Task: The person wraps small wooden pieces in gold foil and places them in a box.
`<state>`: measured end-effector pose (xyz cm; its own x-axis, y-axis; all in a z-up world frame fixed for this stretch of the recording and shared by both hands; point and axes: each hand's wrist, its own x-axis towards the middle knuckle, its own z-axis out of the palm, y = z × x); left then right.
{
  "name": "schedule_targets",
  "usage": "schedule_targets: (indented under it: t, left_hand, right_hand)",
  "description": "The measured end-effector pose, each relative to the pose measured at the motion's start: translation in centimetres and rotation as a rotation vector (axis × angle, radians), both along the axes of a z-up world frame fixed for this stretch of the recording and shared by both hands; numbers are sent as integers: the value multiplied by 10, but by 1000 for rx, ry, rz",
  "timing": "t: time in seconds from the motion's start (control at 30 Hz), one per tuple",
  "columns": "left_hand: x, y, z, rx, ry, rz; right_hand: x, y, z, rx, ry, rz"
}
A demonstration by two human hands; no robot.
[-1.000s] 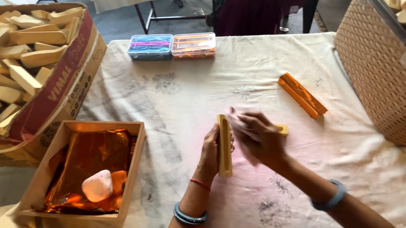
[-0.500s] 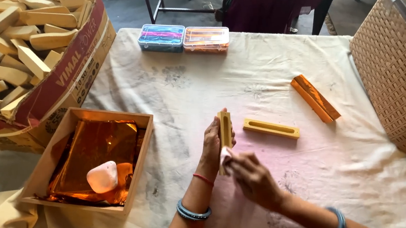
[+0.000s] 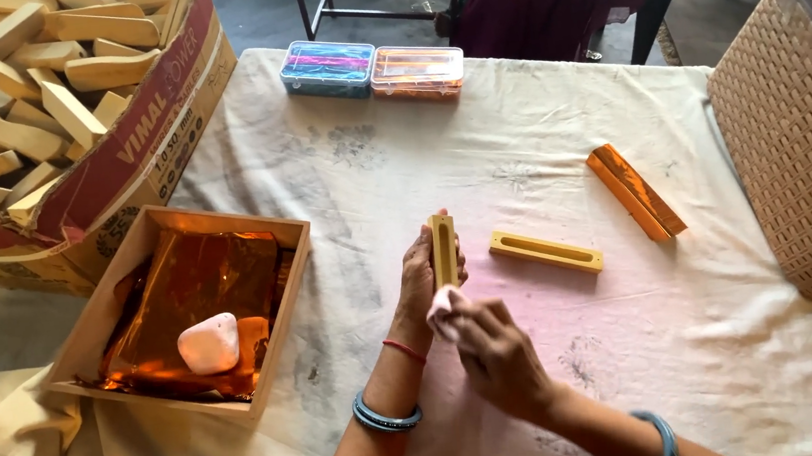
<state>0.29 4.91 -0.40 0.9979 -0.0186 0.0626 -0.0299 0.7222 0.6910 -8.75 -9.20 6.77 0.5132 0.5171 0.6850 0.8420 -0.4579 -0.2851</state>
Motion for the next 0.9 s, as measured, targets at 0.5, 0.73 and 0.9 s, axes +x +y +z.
schedule_targets:
  t: [0.5,0.73,0.9]
  left_hand:
    - [-9,0,27,-71,35,-216]
    - [-6,-6,21,164,25,-67]
    - [-13,-4,33,293,0,22]
  right_hand:
    - [86,-24,37,-293,-234,-31]
    - [67,-28,-36,-212,-37,-100]
    - [12,-26,-18,-289,106,-48]
